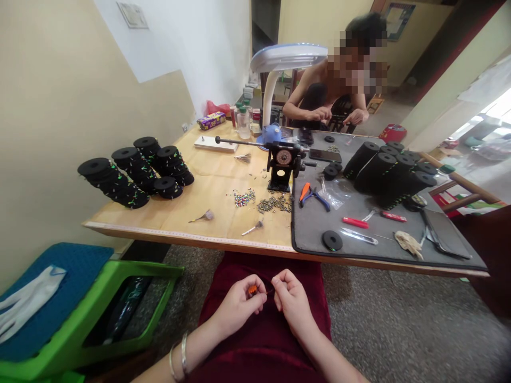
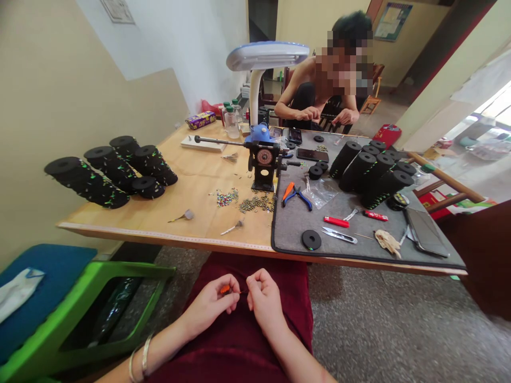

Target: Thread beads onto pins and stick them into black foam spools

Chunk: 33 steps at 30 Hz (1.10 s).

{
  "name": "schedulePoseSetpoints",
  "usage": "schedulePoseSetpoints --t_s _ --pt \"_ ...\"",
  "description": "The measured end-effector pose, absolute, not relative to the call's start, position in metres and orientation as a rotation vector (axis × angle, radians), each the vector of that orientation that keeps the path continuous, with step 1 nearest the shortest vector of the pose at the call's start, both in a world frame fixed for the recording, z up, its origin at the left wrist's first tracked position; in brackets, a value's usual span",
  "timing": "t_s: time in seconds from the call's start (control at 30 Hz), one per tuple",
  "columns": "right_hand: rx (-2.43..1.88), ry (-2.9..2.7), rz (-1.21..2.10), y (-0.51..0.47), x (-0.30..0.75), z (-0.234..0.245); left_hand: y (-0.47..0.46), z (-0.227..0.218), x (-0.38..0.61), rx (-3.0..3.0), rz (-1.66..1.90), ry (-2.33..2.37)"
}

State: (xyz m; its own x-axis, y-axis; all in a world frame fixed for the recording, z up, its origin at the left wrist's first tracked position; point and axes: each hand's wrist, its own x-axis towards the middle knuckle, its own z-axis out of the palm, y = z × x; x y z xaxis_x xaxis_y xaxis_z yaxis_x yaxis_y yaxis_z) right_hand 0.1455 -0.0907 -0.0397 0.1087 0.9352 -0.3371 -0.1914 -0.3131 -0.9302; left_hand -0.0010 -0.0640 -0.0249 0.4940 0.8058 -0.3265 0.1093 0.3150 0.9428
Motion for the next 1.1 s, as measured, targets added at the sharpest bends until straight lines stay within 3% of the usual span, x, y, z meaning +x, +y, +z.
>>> schedulePoseSetpoints --t_s 0.53,0.77,1.1 --pt "-1.329 -0.953 1.55 -0.09 0.148 -0.035 -0.059 -0.019 -0.003 1.366 0.658 1.139" --pt "-1.407 -1.142 1.449 -0.092 0.147 -0.027 -0.054 -0.021 -0.005 1.259 0.75 1.128" --pt "-1.419 -0.895 1.416 -0.098 0.153 -0.032 -0.043 -0.023 -0.022 1.202 0.918 1.239"
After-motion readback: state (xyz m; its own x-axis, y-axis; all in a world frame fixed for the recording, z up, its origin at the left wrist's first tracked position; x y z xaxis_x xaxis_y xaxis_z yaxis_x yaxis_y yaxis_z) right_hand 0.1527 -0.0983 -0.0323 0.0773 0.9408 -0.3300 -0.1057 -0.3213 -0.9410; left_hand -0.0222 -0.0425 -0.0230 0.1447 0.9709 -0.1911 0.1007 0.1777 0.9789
